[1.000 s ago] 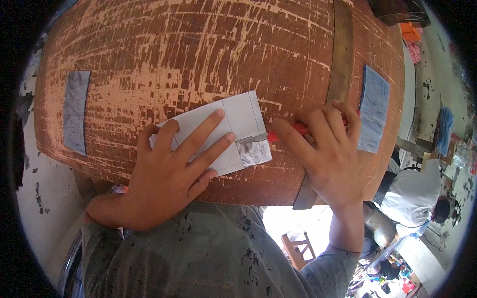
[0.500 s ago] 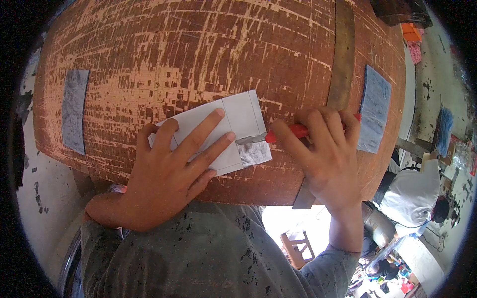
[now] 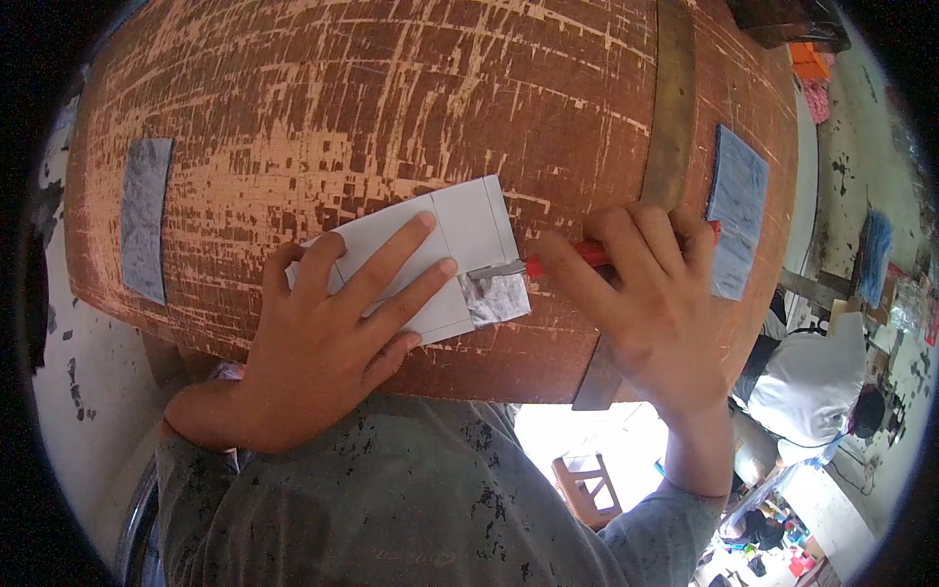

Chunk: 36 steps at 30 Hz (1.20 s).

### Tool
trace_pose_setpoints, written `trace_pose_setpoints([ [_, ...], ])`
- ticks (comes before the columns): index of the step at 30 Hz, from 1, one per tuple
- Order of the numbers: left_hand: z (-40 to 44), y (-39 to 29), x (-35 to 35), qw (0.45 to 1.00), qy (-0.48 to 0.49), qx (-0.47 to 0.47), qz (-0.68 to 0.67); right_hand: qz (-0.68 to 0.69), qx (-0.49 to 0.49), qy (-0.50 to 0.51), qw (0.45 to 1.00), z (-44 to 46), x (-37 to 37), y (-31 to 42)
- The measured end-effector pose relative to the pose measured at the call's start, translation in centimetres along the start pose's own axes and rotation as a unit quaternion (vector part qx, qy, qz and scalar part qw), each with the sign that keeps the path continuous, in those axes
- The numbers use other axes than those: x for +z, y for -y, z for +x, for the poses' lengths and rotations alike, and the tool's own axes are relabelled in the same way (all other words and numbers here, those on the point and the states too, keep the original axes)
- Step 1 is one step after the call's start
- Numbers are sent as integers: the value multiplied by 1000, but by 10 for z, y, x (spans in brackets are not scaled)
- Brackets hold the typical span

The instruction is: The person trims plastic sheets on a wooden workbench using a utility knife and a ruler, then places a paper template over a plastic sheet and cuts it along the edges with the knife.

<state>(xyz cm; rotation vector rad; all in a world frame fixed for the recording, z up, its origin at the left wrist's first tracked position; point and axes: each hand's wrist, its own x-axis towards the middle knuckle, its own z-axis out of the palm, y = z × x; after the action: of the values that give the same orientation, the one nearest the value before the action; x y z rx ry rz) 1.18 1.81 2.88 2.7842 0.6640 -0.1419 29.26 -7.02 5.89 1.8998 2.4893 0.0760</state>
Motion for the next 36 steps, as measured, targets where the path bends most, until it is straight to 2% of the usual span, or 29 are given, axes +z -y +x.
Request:
trace_pose_setpoints([
  [36,0,-1,-1,1000,4,-3,7,33,1,7,999,-6,3,-37],
])
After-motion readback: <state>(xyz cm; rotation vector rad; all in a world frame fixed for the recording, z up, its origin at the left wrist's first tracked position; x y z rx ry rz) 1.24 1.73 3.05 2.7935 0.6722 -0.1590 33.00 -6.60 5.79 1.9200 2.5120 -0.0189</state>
